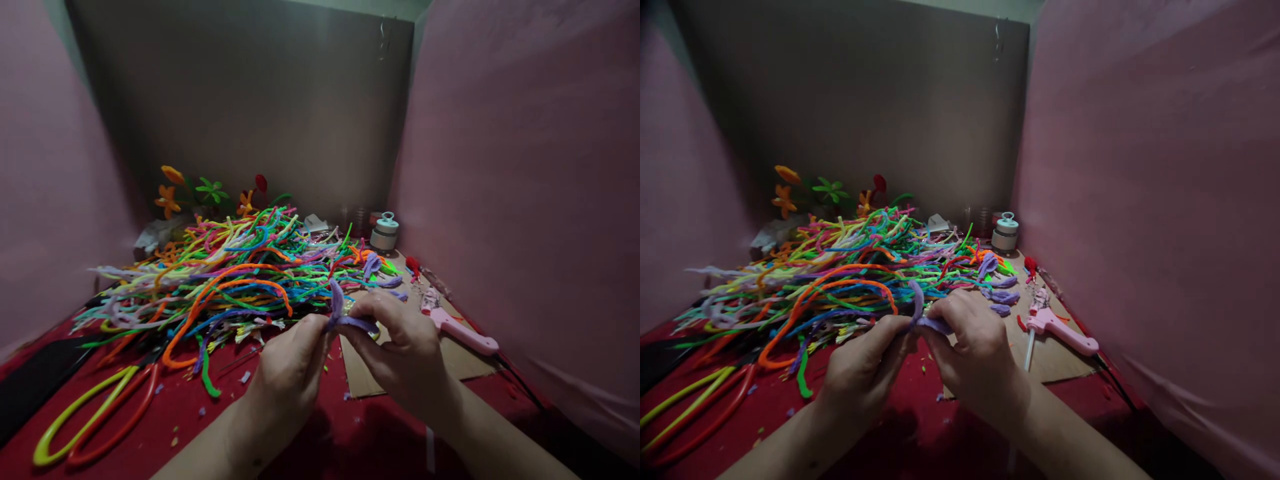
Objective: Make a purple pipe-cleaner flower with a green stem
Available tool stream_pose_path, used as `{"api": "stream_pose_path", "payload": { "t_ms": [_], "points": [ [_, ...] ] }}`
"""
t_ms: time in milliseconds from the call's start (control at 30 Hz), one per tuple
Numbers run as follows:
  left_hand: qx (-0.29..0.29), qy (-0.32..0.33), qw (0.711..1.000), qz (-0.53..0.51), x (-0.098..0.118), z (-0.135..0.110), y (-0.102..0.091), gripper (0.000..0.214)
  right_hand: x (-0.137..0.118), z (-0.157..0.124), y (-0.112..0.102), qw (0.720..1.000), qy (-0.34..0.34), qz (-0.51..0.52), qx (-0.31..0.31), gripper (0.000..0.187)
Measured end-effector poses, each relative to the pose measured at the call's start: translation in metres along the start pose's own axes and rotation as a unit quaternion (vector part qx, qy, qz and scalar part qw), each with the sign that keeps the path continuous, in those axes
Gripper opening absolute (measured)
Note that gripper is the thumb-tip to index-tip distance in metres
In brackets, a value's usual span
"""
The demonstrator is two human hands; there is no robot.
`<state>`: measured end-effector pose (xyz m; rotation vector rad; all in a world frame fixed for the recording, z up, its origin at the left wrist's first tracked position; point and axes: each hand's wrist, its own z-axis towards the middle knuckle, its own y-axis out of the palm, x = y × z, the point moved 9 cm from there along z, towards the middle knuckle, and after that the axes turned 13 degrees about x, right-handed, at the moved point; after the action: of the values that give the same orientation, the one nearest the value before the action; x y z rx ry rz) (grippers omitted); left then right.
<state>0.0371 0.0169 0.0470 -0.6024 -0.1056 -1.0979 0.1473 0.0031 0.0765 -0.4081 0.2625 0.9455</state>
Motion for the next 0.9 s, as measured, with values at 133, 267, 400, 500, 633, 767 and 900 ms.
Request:
{"api": "stream_pose_path", "payload": {
  "t_ms": [133,267,400,500,633,767,900],
  "points": [
    [-0.035,-0.153,0.983,-0.091,-0.017,-0.004,0.006,0.011,0.001,-0.001,-0.001,1.000,0.015,0.008,0.007,0.007],
    [-0.022,-0.337,0.914,-0.223,-0.032,-0.010,0.009,0.019,0.006,0.001,-0.009,0.999,0.035,0.033,0.016,0.014],
    [0.013,-0.436,0.823,-0.365,-0.042,-0.007,0.010,0.016,0.038,0.014,-0.036,0.993,0.100,0.013,0.064,0.014],
    [0.040,-0.474,0.756,-0.450,-0.052,-0.005,0.012,0.016,0.072,0.026,-0.049,0.987,0.133,-0.078,0.031,0.008],
    [0.051,-0.493,0.708,-0.504,-0.061,-0.006,0.016,0.015,0.122,0.032,-0.040,0.944,0.137,-0.260,-0.149,0.015],
    [0.047,-0.514,0.685,-0.515,-0.064,-0.008,0.019,0.014,0.173,0.030,-0.032,0.867,0.151,-0.385,-0.279,0.022],
    [0.066,-0.522,0.686,-0.503,-0.067,-0.007,0.017,0.016,0.207,0.031,-0.021,0.834,0.165,-0.411,-0.329,0.025]
  ]
}}
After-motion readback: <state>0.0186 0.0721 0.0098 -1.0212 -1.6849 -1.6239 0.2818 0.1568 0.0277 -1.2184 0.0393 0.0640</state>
